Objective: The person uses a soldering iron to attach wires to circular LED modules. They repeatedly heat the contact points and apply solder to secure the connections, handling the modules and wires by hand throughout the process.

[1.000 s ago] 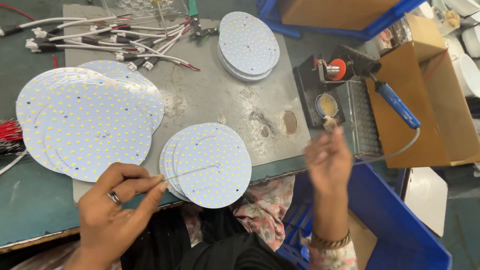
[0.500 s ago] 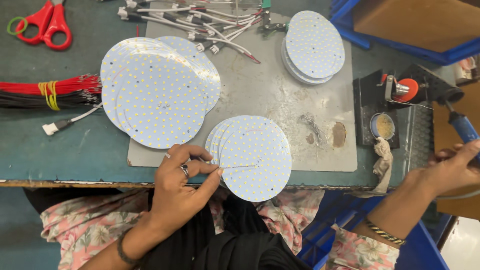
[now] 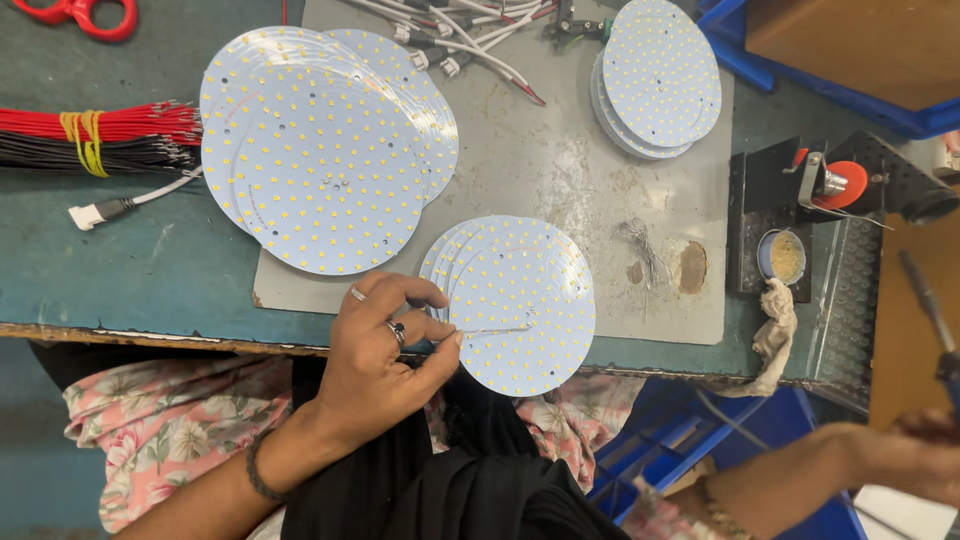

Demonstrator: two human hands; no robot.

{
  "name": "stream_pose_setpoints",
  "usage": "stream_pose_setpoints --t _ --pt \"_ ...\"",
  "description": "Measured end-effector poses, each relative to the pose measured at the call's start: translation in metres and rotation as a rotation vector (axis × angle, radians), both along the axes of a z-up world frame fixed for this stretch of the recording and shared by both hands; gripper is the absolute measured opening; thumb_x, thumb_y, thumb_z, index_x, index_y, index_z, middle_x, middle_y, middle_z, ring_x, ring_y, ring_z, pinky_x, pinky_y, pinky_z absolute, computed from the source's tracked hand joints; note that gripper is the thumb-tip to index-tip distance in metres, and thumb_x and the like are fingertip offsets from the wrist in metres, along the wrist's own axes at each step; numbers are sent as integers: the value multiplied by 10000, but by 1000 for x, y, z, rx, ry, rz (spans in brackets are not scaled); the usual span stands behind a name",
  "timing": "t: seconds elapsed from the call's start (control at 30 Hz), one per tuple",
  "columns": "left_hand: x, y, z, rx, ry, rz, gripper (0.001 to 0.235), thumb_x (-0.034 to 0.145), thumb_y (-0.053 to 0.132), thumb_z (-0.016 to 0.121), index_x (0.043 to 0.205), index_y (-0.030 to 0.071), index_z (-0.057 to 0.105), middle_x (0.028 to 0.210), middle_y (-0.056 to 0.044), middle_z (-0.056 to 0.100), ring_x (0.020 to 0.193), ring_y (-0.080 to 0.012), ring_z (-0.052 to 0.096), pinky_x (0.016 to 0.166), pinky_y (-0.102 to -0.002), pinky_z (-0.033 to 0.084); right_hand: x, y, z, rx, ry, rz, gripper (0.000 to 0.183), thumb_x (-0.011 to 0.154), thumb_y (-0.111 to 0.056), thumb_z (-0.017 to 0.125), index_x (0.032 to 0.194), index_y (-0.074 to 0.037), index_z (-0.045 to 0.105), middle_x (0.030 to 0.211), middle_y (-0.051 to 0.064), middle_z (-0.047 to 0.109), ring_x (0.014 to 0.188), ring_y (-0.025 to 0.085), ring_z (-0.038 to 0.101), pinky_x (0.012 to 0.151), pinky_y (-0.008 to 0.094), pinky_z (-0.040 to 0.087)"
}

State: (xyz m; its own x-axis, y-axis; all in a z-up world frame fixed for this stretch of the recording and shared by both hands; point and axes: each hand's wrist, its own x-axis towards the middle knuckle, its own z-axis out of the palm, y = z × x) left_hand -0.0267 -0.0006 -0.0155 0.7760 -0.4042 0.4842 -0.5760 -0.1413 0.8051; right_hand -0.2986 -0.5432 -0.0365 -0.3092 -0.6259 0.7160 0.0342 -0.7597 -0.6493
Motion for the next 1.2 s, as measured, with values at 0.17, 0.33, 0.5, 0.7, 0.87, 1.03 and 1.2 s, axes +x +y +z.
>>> stream_pose_setpoints --t 0.17,0.33,0.5,0.7,0.87,1.03,1.2 --pt "0 0 -4 29 -3 3 127 744 99 805 756 76 681 1020 -69 686 948 -255 638 889 -405 447 20 146 23 31 26 168 215 974 -207 640 1020 -37 517 726 97 569 566 139 577 474 250 434" --pt "-1 -1 -3 -2 36 22 113 734 97 796 766 74 691 1024 -77 683 975 -264 634 915 -407 452 64 236 51 -63 389 482 145 1018 -105 616 1069 -23 508 794 100 512 590 128 571 473 230 462" --pt "-2 -2 -2 -4 48 35 118 730 88 792 735 71 675 1005 -75 684 951 -262 635 895 -405 454 85 253 57 -13 538 647 88 1045 -81 590 1070 -27 525 804 76 485 546 114 575 439 216 474" --pt "-2 -3 -3 -3 59 39 127 726 90 794 730 75 668 1005 -68 682 929 -255 632 879 -403 459 88 256 52 292 359 852 296 1011 -147 631 830 48 501 670 121 521 437 122 438 428 226 386" --pt "-3 -3 -3 -2 65 39 139 728 92 795 727 78 657 1014 -65 681 935 -259 629 876 -404 459 93 257 54 302 346 871 290 989 -131 635 806 46 497 665 112 514 435 119 440 417 227 393" --pt "-3 -3 -3 2 72 38 134 731 94 794 727 81 660 1019 -65 683 940 -261 628 877 -404 457 96 258 55 326 350 894 268 972 -114 631 813 61 505 663 128 546 422 105 431 409 215 378" --pt "-3 -5 -2 6 75 35 122 734 102 788 727 83 668 1025 -62 688 942 -262 628 885 -405 453 96 257 58 290 386 866 278 998 -117 649 829 63 521 705 135 571 454 112 490 415 213 407"
